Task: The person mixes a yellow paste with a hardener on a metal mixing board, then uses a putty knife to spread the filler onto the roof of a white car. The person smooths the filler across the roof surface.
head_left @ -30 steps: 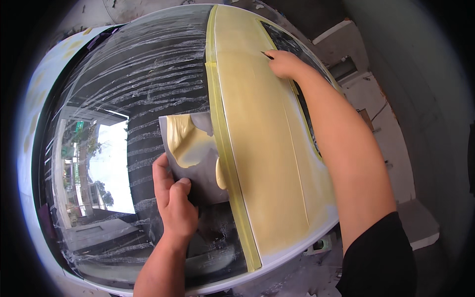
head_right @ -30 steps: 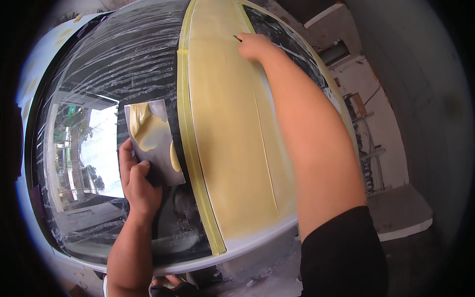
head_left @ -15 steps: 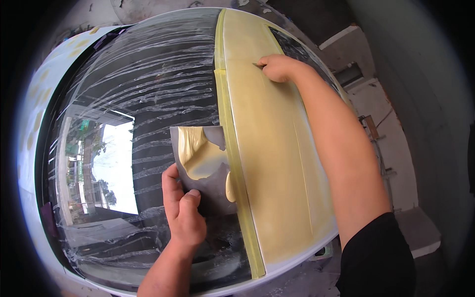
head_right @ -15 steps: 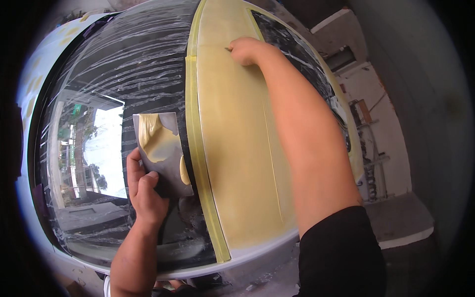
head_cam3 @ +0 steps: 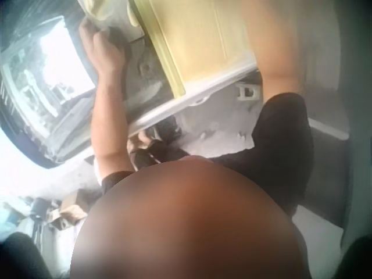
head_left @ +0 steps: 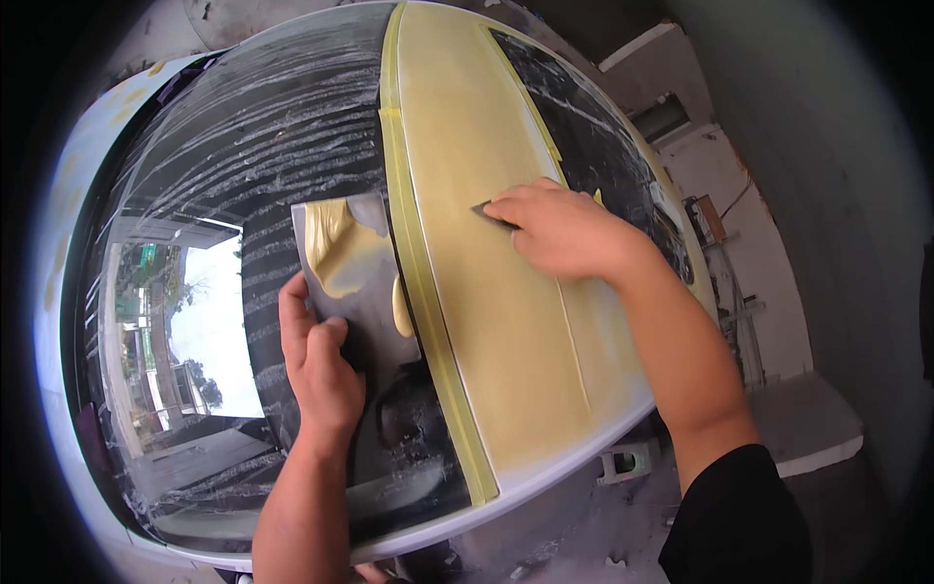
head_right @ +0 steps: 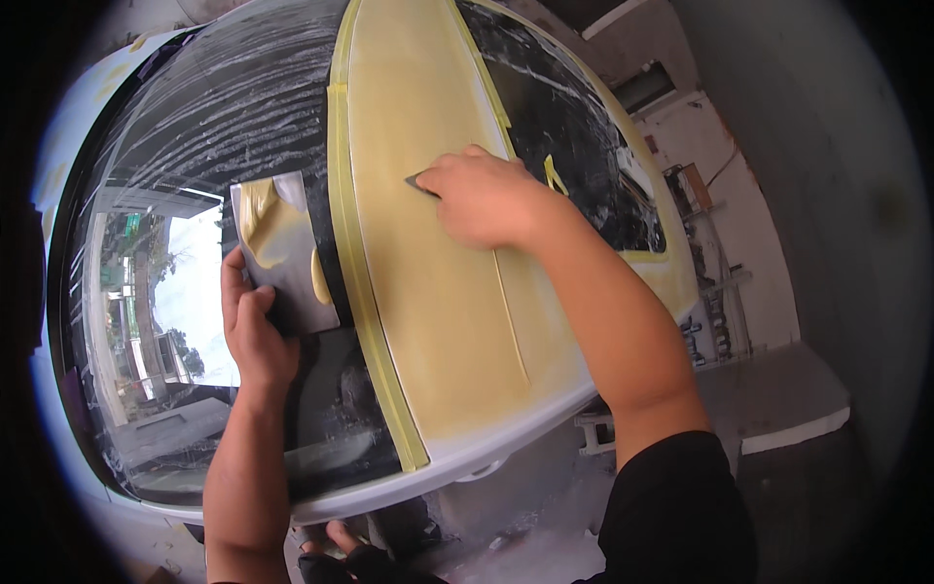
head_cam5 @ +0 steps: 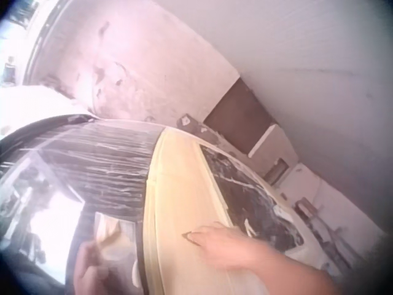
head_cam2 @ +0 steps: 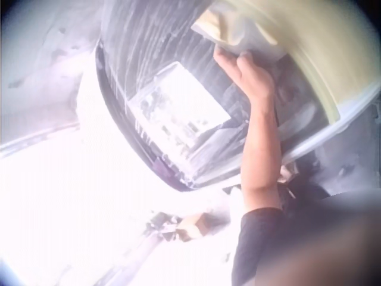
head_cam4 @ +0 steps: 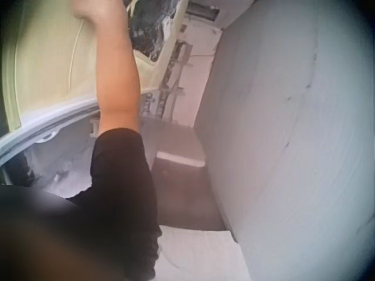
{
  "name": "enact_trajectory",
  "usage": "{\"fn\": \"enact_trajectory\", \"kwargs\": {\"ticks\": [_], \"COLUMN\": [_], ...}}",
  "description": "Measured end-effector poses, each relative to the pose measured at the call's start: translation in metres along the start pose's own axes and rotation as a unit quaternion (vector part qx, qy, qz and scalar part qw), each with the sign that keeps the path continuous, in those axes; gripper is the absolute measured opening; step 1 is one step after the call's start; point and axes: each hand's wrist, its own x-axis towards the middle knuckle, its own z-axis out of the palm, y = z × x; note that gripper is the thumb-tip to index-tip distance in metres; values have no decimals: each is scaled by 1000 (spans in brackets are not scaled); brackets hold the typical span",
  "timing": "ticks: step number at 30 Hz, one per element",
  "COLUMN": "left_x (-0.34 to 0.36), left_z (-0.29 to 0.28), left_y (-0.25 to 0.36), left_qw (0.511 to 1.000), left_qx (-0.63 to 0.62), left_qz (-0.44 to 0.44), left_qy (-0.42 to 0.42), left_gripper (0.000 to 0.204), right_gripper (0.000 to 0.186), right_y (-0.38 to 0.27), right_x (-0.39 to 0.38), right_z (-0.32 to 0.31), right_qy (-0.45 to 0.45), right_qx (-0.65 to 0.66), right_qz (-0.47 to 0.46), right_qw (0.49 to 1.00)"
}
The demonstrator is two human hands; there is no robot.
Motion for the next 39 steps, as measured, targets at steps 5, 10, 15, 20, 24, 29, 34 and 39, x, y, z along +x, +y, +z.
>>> {"fn": "enact_trajectory", "kwargs": {"ticks": [5, 10, 15, 20, 24, 29, 34, 39], "left_x": [1, 1, -2, -5, -5, -4, -5, -4], "left_z": [-3, -3, 0, -1, -1, 1, -1, -2], "left_y": [-4, -4, -2, 0, -2, -3, -1, -4], "left_qw": [1000, 1000, 999, 999, 999, 999, 1000, 1000], "left_qx": [0, -11, -28, -29, -23, -28, -2, -13], "left_qz": [-2, -1, -16, -31, -23, 0, -15, 3], "left_qy": [17, 7, 16, 19, 22, 24, 15, 5], "left_gripper": [49, 49, 47, 46, 46, 46, 47, 48], "right_gripper": [44, 41, 43, 47, 47, 46, 45, 46], "right_y": [-25, -50, -74, -87, -94, -76, -5, 28], "right_x": [-68, -129, -179, -215, -234, -226, -145, -75], "right_z": [23, 42, 56, 69, 66, 47, 35, 20], "right_qy": [22, 42, 39, 34, 17, 60, 131, 34], "right_qx": [-9, -35, -30, -19, -11, -9, 32, 63], "right_qz": [-26, -50, -41, -40, -39, -1, 41, 70], "right_qw": [999, 997, 998, 998, 999, 998, 990, 995]}}
